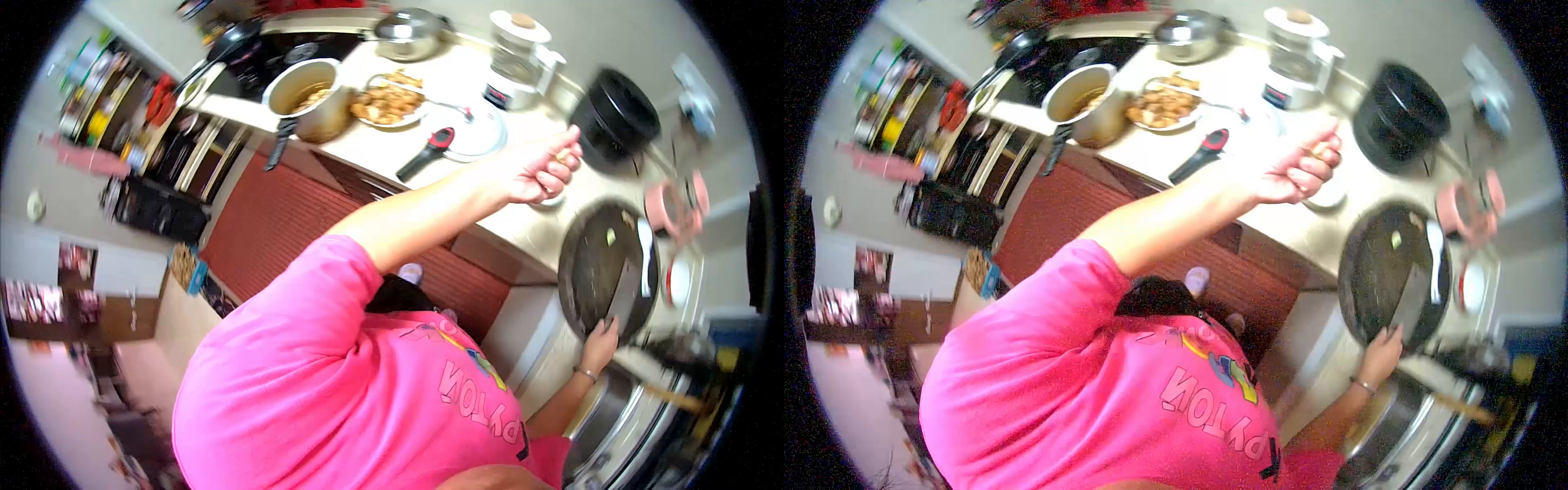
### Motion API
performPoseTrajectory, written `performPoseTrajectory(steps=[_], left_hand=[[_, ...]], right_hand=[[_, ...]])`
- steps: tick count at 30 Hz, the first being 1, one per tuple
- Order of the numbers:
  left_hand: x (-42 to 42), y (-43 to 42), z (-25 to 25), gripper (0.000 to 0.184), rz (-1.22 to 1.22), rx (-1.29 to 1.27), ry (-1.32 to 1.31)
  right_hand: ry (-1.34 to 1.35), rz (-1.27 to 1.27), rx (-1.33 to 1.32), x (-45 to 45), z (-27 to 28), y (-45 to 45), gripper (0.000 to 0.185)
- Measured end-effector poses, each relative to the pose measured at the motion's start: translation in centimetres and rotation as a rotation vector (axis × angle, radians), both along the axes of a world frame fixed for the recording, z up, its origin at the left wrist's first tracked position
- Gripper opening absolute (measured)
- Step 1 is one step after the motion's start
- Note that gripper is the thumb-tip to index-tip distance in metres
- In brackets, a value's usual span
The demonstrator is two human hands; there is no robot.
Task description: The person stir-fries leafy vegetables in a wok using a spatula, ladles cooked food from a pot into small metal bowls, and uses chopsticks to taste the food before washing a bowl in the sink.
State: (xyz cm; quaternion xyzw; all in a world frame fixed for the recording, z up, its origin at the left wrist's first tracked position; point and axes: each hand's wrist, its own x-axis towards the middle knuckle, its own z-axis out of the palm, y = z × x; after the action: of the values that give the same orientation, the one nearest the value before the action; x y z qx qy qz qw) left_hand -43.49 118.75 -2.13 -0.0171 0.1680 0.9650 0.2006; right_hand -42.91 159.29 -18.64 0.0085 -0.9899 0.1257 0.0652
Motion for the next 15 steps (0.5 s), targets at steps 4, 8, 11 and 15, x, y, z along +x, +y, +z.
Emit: performPoseTrajectory(steps=[4,8,11,15], left_hand=[[9.7,-17.3,3.5,0.023,0.387,-0.137,0.096],[22.7,-32.5,3.8,0.027,0.771,-0.243,0.052],[31.7,-43.0,3.3,0.028,1.031,-0.246,-0.116],[41.0,-57.4,-1.7,0.029,1.185,-0.238,-0.33]], right_hand=[[-0.055,-0.058,0.333,-0.8,2.3,-6.1,0.042],[0.446,0.262,0.083,-3.4,2.6,-13.3,0.042],[0.499,0.581,-0.249,0.6,10.7,-31.3,0.032],[0.414,0.938,-0.477,8.5,16.7,-52.9,0.028]])
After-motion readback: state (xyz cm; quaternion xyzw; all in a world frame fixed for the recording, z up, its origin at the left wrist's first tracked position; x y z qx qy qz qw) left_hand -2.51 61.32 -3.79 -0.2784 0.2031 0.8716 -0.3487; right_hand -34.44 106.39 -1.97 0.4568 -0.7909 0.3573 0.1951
